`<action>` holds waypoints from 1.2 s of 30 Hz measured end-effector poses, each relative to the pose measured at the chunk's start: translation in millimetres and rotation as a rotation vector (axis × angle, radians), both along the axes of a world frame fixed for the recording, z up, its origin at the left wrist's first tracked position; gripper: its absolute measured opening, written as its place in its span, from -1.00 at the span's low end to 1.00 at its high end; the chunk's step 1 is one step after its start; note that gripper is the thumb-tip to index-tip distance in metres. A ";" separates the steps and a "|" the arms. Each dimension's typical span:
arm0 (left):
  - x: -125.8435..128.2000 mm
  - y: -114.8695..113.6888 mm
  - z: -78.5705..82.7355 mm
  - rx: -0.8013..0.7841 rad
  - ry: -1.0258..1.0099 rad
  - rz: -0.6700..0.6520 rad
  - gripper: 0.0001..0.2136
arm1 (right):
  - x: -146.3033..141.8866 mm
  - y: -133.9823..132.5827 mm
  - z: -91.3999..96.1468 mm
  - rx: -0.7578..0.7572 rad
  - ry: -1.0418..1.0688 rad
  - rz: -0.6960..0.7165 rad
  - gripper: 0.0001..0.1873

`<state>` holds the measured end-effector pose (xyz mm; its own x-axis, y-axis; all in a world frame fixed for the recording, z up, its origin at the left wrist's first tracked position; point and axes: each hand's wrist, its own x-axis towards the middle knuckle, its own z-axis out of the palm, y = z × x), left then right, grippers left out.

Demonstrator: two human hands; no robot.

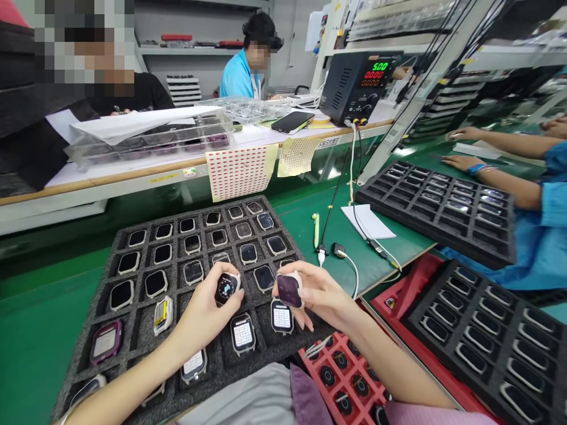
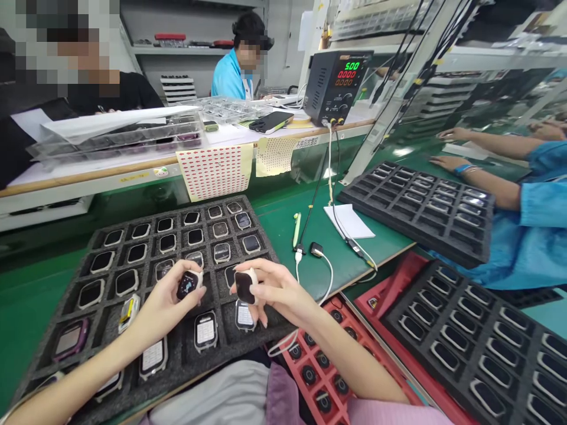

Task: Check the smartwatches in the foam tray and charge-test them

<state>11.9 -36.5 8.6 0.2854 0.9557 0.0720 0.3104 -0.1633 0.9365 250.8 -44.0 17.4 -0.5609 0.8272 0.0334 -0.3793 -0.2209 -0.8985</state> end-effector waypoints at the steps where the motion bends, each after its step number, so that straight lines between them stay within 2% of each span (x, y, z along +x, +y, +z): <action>1: -0.3 0.0 -0.9 -0.002 0.011 -0.008 -0.84 | -0.5 -0.7 -0.3 -0.005 0.000 0.002 -0.61; 5: 0.8 -0.4 -4.3 -0.018 0.043 -0.039 -0.85 | -2.7 -3.8 -2.3 -0.024 0.035 -0.002 -0.57; 10: 2.5 -3.1 -2.5 -0.033 0.084 -0.091 -0.88 | -2.9 -5.3 -6.3 -0.031 0.079 -0.025 -0.61; 16: 0.1 -6.0 -5.2 -0.032 0.086 -0.091 -0.88 | -0.9 -6.1 -8.1 -0.040 0.124 -0.002 -0.55; 19: 0.3 -7.9 -10.8 -0.024 0.080 -0.065 -0.87 | 0.6 -7.1 -9.5 -0.073 0.122 0.015 -0.51; 23: 1.8 -11.5 -16.8 -0.031 0.055 0.036 -0.77 | 4.9 -7.6 -10.7 -0.097 0.127 0.043 -0.42; 29: 1.8 -13.9 -19.0 -0.078 0.113 0.029 -0.66 | 8.7 -10.9 -10.6 -0.089 0.134 0.027 -0.42; 36: 3.3 -13.3 -23.6 -0.013 0.138 0.048 -0.70 | 10.3 -9.4 -12.7 -0.059 0.142 0.013 -0.46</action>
